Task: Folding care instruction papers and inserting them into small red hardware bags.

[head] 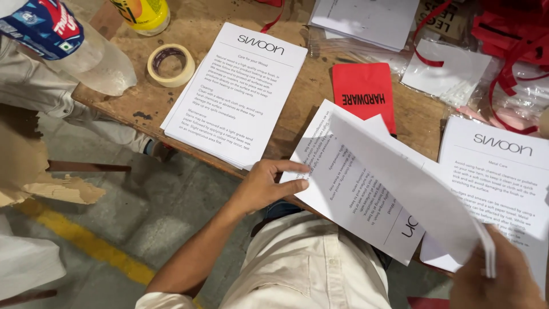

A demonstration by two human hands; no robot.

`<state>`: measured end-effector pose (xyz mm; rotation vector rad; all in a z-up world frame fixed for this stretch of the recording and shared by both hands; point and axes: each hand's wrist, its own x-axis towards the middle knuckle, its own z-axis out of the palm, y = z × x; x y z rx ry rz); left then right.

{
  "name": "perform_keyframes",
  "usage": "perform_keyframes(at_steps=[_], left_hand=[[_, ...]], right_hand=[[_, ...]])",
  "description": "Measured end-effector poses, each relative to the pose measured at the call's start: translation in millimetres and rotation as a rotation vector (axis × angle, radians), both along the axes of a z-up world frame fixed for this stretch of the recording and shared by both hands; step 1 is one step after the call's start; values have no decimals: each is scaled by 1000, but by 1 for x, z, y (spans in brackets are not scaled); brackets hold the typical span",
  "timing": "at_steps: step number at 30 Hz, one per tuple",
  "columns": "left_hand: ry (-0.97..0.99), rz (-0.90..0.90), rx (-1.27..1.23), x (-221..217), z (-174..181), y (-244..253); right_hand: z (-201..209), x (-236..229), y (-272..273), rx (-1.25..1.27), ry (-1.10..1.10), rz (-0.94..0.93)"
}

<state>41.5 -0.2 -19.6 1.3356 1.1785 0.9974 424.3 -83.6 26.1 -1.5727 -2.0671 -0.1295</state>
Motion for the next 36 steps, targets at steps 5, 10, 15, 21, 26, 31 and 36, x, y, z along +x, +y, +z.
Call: perform_keyframes(at_steps=[5, 10, 15, 21, 26, 31, 36], left_hand=[[-14, -206, -209, 5, 3, 34], [158, -155, 235, 6, 15, 42], [236, 101, 285, 28, 44, -2], [25, 13, 346, 87, 12, -30], [208, -375, 365, 97, 11, -43], [319, -616, 338, 98, -8, -40], [291, -857, 282, 71, 32, -31]], right_hand=[[1, 4, 1, 19, 603, -61], [17, -19, 14, 69, 556, -339], [-11, -13, 12, 188, 525, -826], [0, -71, 57, 283, 127, -407], [29, -144, 86, -139, 73, 120], [22, -160, 92, -317, -126, 92], [30, -145, 92, -509, -84, 202]])
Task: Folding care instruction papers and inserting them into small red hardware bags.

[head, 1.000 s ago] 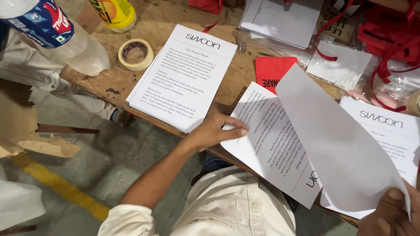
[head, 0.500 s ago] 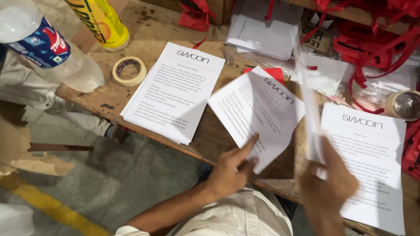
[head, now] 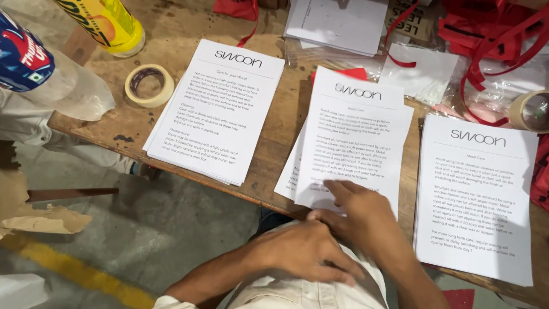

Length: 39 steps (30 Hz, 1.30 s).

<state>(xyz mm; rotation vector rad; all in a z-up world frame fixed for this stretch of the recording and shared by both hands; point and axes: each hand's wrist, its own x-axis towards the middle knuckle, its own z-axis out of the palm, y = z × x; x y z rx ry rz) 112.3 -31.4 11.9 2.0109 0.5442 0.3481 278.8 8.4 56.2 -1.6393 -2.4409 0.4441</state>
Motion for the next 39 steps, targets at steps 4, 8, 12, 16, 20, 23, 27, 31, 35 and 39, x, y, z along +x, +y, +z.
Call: perform_keyframes(at_steps=[4, 8, 12, 16, 20, 23, 27, 31, 35, 39], left_hand=[[-253, 455, -304, -16, 4, 17], [-34, 1019, 338, -22, 17, 62], [61, 1000, 634, -19, -44, 114], [-7, 971, 280, -13, -47, 126], [-42, 1055, 79, -13, -43, 125], [-13, 1080, -57, -14, -36, 125], [-96, 1050, -173, -13, -43, 126], [-218, 1033, -271, -10, -42, 122], [-234, 1025, -286, -6, -30, 120], [-326, 1002, -266, -1, -24, 113]], right_hand=[[-7, 35, 10, -363, 294, -335], [-36, 61, 29, 139, -55, -477], [-49, 64, 36, 254, -65, -469], [-30, 53, 30, -92, 263, -662], [-35, 62, 28, -161, 364, -729], [-37, 64, 25, -132, 413, -724], [-32, 62, 25, -194, 348, -766], [-33, 63, 21, -223, 328, -803], [-32, 65, 20, -230, 360, -798], [-33, 68, 16, -143, 464, -830]])
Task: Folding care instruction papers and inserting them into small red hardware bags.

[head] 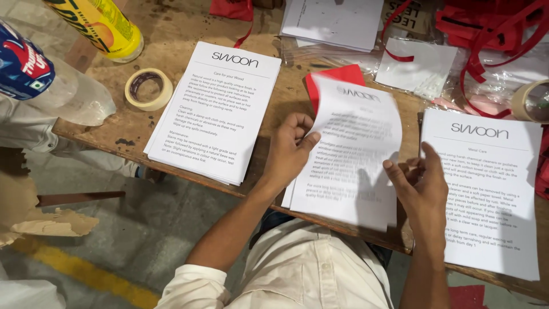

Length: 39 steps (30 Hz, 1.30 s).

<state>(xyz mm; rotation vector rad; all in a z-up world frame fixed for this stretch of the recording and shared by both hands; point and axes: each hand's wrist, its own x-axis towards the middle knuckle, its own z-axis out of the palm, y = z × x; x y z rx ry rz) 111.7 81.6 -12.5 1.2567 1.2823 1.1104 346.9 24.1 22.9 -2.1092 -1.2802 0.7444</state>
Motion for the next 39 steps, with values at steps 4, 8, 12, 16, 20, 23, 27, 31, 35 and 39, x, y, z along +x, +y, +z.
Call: perform_keyframes(at_steps=[4, 8, 12, 16, 20, 23, 27, 31, 35, 39], left_hand=[[-362, 65, 285, 11, 24, -4], [-956, 156, 300, 31, 30, -2], [-1114, 123, 225, 59, -23, 2], [-1109, 28, 185, 45, -36, 3], [-954, 98, 229, -8, 3, 19], [-510, -103, 258, -42, 13, 31], [-124, -314, 198, -35, 11, 42], [-59, -326, 175, -30, -34, 63], [-6, -364, -41, -21, 6, 56], [-188, -307, 23, -22, 10, 45]], right_hand=[[-19, 21, -7, 305, 220, 17], [-24, 32, -8, 536, 625, 22], [-13, 24, 4, 502, 1113, 73], [-10, 38, 7, 673, 1187, 99], [7, 63, 2, 849, 934, 204], [8, 77, 3, 833, 884, 298], [-20, 94, 12, 719, 860, 321], [-34, 99, 7, 683, 891, 356], [-36, 106, 2, 687, 927, 386], [-11, 95, 3, 751, 897, 350]])
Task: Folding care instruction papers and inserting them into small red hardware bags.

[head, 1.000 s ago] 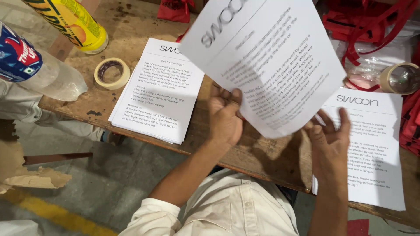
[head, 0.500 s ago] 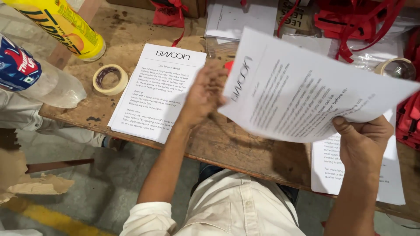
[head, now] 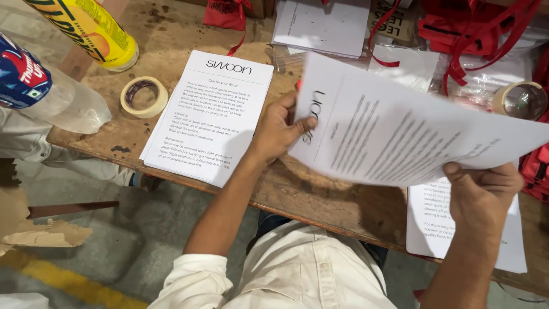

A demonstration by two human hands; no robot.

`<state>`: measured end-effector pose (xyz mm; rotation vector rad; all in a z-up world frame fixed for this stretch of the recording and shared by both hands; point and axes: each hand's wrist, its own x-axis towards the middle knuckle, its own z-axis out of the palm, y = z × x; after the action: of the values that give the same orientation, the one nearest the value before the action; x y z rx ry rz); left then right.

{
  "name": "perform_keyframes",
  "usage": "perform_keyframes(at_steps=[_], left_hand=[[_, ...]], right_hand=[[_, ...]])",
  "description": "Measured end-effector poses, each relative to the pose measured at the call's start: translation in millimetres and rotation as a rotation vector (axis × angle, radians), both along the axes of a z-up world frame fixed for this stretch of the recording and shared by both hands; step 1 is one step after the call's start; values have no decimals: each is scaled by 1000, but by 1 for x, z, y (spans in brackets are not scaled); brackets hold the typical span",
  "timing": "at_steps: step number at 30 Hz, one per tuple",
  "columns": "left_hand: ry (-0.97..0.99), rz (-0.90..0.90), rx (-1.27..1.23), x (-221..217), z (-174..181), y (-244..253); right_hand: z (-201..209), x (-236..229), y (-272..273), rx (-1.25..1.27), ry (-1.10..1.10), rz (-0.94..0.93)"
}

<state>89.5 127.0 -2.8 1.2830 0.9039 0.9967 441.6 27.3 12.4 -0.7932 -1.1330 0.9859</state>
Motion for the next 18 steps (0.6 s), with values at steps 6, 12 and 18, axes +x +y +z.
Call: perform_keyframes(at_steps=[6, 12, 18], left_hand=[[-85, 230, 496, -7, 14, -39], [-76, 367, 383, -1, -21, -40], [47, 353, 263, 9, -17, -44]], right_hand=[[-16, 3, 7, 60, -23, -82], [-24, -18, 14, -127, -80, -161], [-23, -27, 13, -172, -119, -157]])
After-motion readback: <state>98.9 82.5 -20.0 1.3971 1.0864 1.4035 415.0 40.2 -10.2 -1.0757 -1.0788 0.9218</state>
